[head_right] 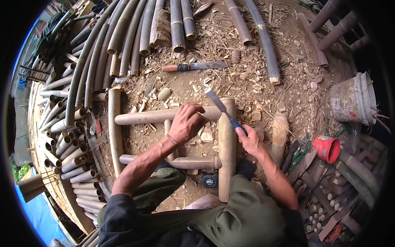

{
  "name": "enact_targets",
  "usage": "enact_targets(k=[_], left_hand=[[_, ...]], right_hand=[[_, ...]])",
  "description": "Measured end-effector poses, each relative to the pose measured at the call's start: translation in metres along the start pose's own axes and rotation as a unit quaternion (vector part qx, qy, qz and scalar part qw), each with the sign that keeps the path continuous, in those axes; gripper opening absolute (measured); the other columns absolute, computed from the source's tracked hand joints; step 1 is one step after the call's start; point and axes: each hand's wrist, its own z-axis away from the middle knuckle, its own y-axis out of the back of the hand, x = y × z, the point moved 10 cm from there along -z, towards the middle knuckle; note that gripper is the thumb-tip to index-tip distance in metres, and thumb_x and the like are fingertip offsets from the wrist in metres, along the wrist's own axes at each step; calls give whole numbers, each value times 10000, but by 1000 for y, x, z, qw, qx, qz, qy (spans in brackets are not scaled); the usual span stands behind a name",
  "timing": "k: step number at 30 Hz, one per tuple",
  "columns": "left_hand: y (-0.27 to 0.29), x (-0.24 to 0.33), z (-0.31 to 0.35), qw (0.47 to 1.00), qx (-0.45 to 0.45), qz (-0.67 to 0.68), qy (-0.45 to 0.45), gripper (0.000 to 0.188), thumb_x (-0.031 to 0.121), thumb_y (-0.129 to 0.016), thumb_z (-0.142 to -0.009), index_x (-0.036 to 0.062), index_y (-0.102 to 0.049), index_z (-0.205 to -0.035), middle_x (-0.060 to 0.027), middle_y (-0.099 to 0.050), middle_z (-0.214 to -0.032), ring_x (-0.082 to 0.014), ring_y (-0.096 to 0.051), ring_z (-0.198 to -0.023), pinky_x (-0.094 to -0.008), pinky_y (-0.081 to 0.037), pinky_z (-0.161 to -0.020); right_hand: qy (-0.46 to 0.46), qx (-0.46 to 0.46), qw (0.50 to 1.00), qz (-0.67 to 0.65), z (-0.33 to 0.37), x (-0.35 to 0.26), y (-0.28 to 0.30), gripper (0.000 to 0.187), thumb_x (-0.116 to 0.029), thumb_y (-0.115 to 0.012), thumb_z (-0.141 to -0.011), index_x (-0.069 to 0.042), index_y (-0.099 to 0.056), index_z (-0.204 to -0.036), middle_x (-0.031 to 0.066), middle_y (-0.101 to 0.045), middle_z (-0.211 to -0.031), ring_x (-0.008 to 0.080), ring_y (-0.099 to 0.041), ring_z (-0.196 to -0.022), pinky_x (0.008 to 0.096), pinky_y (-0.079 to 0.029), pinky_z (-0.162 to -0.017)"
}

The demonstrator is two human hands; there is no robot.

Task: The person is assembling a bamboo structure, likely a chair or stool, by fitting bamboo poles into pre-drilled holes. They use a tape measure to check dimensions and a chisel to smooth the edges of the bamboo joints. The person works on the ground, surrounded by stacks of bamboo poles.

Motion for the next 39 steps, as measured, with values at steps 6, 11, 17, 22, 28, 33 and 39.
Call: enact_targets(k=[6, 11, 17, 22, 28, 33, 39], left_hand=[[-41, -192, 123, 912, 48, 25, 406, 217, 179, -673, -880, -1, -552, -884, -181, -617, -910, -357, -593, -896, -446, -433, -880], [-60, -186, 113, 912, 60, -29, 404, 201, 179, -645, -900, 11, -536, -919, -179, -609, -893, -367, -576, -889, -462, -382, -896], [-59, -187, 117, 913, 68, -51, 398, 204, 190, -641, -907, 14, -538, -913, -179, -606, -897, -369, -572, -887, -464, -387, -888], [-48, -193, 124, 898, 71, -41, 432, 249, 229, -689, -881, 5, -580, -891, -169, -596, -882, -356, -574, -866, -444, -429, -828], [-66, -136, 122, 754, 291, 286, 516, 309, 262, -757, -873, -12, -683, -995, -58, -622, -866, -151, -629, -793, -277, -522, -673], [-159, -49, 106, 492, 310, 609, 540, 310, 247, -726, -902, -14, -676, -1063, -30, -620, -814, -104, -603, -721, -235, -529, -651], [-195, 28, 85, 388, 213, 710, 547, 354, 294, -673, -936, -1, -641, -1131, -73, -650, -900, -153, -591, -775, -314, -526, -648]], right_hand=[[-57, 105, 965, -234, -24, 61, 17, 336, -283, -587, -977, -38, -486, -1184, 44, -562, -648, 141, -541, -441, 289, -457, -379], [-41, 219, 892, -392, -34, 76, -6, 367, -376, -510, -1005, -78, -501, -1220, 28, -510, -662, 105, -440, -401, 280, -423, -353], [-38, 257, 814, -520, -38, 74, 5, 403, -410, -480, -1016, -54, -521, -1200, 11, -475, -598, 96, -407, -365, 297, -409, -333], [-77, 28, 931, -355, -33, 68, -28, 406, -391, -483, -1020, -21, -502, -1185, 36, -502, -622, 108, -445, -388, 291, -445, -348], [13, 131, 940, -315, -12, 39, 27, 346, -307, -508, -1012, 7, -531, -1155, 40, -531, -698, 111, -525, -499, 274, -509, -468], [-25, 64, 960, -270, -6, 40, -3, 237, -131, -625, -909, -4, -550, -1094, -3, -519, -696, 71, -503, -504, 234, -448, -451], [5, 63, 954, -294, -6, 26, -29, 258, -119, -737, -863, -46, -535, -1006, 39, -634, -800, 55, -493, -515, 212, -412, -443]])
